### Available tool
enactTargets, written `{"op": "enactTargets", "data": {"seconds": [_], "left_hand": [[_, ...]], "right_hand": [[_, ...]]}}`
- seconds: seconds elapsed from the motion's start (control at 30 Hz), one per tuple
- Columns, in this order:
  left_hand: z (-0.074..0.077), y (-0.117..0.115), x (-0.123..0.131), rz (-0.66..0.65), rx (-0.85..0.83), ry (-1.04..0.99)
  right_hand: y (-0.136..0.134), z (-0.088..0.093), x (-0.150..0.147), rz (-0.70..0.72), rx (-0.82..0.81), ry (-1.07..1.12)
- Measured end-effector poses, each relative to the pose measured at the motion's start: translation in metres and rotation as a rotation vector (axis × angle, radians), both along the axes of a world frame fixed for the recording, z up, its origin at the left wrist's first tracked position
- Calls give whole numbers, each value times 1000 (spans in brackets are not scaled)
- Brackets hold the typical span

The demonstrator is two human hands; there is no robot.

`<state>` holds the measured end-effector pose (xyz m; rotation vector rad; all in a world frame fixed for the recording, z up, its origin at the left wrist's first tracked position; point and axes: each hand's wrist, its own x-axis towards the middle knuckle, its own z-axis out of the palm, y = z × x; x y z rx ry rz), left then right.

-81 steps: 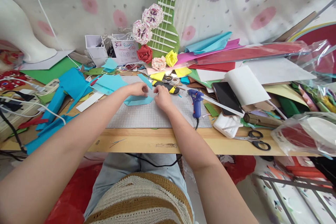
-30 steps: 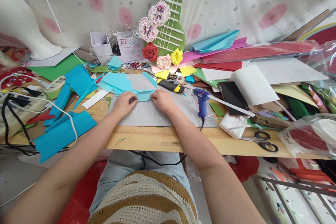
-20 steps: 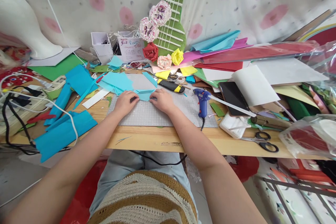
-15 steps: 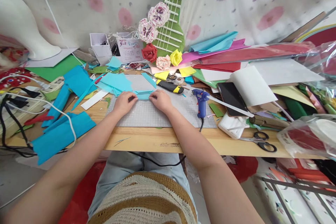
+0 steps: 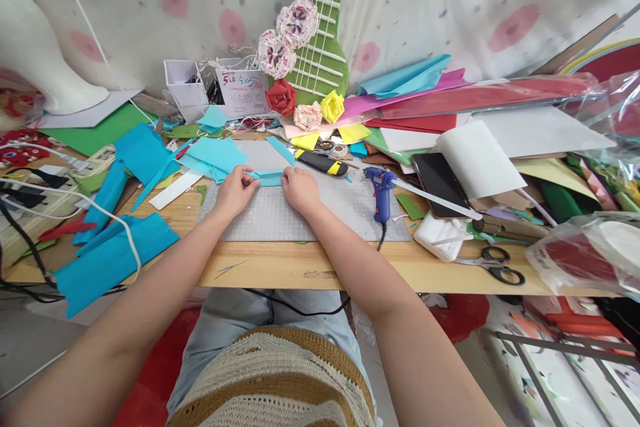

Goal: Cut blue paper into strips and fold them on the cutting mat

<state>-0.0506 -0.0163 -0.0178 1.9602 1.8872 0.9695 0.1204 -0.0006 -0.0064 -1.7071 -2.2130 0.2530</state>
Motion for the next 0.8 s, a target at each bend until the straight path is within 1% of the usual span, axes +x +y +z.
{"op": "enactTargets", "data": {"seconds": [0.2,0.37,0.47,0.67,0.8], "left_hand": [[-1,0,2,35,30,12],[2,-2,3,44,20,46],[4,-2,3,19,21,109],[7,0,3,-131,30,265],[7,-3,6,-95,67,304]], "right_hand": [[0,-2,-4,-17,25,-54],[-1,-1,-5,-10,14,-85],[-2,-1,-5,-4,20,-88],[-2,-5,-4,8,132,-41],[-2,-6,-2,-2,200,9]]}}
